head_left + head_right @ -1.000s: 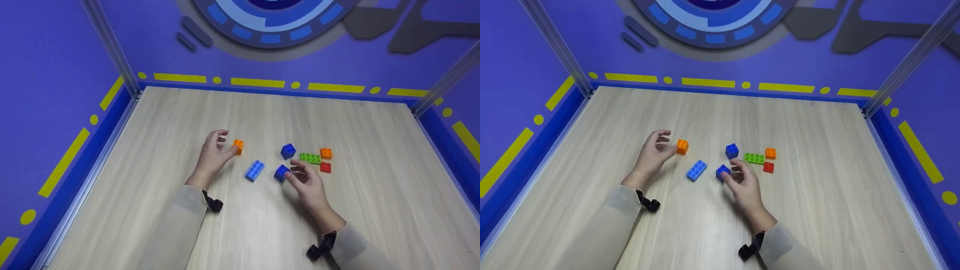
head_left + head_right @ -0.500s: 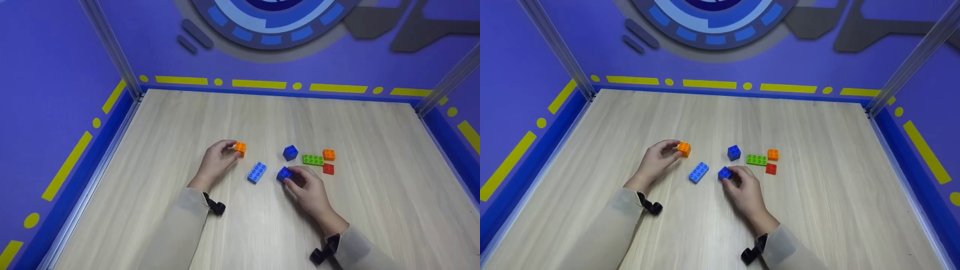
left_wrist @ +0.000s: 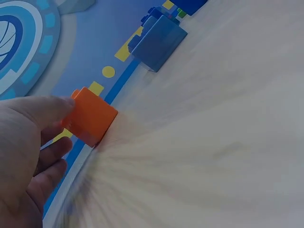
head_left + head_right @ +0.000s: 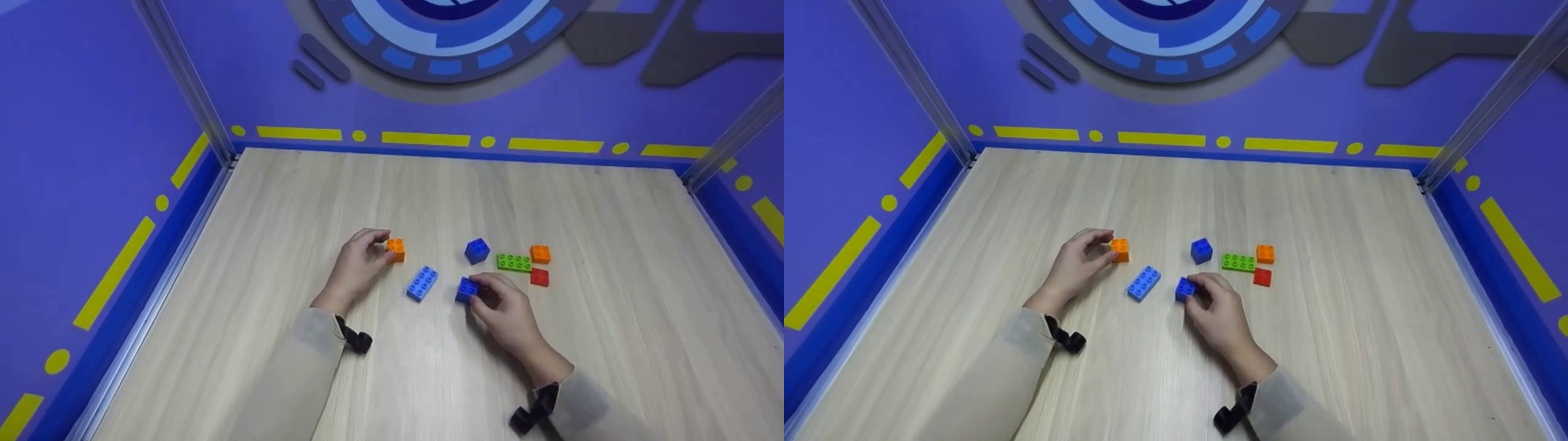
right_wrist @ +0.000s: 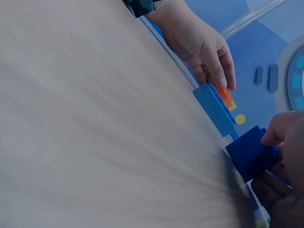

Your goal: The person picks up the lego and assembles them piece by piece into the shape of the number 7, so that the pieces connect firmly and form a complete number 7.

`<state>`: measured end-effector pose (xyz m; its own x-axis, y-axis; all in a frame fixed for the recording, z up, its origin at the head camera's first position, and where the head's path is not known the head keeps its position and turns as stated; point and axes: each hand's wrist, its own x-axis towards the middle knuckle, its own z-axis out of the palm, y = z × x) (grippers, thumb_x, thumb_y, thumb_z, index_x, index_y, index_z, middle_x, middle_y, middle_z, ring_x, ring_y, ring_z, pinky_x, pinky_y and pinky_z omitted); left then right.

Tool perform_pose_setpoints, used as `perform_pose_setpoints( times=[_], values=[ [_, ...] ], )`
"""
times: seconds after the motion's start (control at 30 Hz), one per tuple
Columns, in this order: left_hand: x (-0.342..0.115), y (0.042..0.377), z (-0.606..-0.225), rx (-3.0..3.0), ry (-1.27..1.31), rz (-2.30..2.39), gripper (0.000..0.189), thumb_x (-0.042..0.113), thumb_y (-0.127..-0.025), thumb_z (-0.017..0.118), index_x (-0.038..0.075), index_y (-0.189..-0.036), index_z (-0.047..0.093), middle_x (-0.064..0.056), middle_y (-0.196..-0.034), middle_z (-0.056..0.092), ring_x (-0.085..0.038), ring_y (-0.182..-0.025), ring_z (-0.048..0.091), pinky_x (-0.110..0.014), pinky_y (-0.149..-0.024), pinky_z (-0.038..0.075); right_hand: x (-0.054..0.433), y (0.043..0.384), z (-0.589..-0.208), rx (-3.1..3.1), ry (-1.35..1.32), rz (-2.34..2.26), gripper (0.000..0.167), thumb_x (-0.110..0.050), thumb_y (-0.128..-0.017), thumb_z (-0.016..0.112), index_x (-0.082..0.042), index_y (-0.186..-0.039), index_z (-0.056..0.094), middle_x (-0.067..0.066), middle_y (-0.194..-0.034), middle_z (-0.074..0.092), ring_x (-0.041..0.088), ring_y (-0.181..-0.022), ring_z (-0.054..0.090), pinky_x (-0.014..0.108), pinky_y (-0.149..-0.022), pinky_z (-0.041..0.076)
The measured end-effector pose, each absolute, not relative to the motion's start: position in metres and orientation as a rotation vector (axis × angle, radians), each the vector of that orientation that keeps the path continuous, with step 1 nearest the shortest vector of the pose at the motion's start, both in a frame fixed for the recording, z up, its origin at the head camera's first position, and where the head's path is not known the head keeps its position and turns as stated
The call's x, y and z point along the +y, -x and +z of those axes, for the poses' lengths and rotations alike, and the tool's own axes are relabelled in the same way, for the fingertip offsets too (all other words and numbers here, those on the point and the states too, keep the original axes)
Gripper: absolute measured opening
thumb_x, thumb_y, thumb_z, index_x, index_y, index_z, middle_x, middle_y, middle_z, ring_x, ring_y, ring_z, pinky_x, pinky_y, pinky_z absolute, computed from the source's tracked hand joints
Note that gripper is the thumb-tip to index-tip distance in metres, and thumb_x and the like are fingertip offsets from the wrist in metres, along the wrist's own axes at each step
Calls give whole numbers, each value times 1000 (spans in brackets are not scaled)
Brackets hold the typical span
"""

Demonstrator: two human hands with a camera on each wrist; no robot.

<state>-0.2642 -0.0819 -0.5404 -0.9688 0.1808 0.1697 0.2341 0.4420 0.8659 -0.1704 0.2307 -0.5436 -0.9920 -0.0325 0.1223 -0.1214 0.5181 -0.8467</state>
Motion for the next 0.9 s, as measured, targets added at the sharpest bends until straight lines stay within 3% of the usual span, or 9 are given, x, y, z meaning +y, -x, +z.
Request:
perform_pose_setpoints(
  times=[0.2, 0.43, 0.47, 0.57, 0.7, 0.9],
  values=[
    [-81, 264, -543, -2657, 353, -1597, 48, 16, -104, 84, 5, -149, 70, -11, -150, 73, -30, -143, 68, -47, -129, 54, 232, 170, -544, -2633, -156, 1505, 34, -4, -103, 80, -8, -136, 79, 10, -140, 75, 28, -134, 70, 4, -111, 47],
    [-82, 264, -542, -2623, 341, -1610, 45, 16, -104, 84, 5, -146, 71, -11, -143, 73, -28, -133, 72, -45, -118, 62, 231, 170, -543, -2656, -186, 1488, 33, -9, -104, 82, -9, -137, 80, 9, -138, 77, 29, -133, 72, 1, -108, 48],
    [-82, 264, -542, -2612, 339, -1617, 44, 16, -104, 84, 5, -146, 72, -11, -143, 73, -28, -132, 72, -45, -118, 62, 231, 170, -542, -2668, -188, 1486, 33, -10, -105, 82, -9, -138, 79, 8, -139, 77, 29, -134, 72, 3, -110, 49],
    [-83, 264, -542, -2561, 349, -1658, 42, 15, -104, 84, 5, -143, 73, -11, -141, 73, -29, -130, 73, -44, -117, 63, 233, 171, -541, -2716, -205, 1470, 36, -10, -105, 81, -9, -142, 78, 9, -144, 76, 30, -138, 71, 24, -121, 57],
    [-82, 263, -542, -2488, 348, -1715, 36, 13, -103, 85, 7, -137, 76, -11, -138, 74, -29, -128, 74, -41, -115, 64, 237, 172, -540, -2769, -205, 1460, 42, -11, -104, 83, -9, -145, 75, 11, -148, 75, 32, -143, 69, 55, -127, 53],
    [-75, 261, -537, -2292, 289, -1958, 34, 1, -100, 85, 3, -133, 77, -13, -137, 72, -30, -132, 74, -34, -117, 63, 242, 174, -539, -2790, -158, 1508, 44, -11, -102, 85, -8, -144, 75, 12, -142, 78, 29, -132, 75, 45, -119, 61]
  ],
)
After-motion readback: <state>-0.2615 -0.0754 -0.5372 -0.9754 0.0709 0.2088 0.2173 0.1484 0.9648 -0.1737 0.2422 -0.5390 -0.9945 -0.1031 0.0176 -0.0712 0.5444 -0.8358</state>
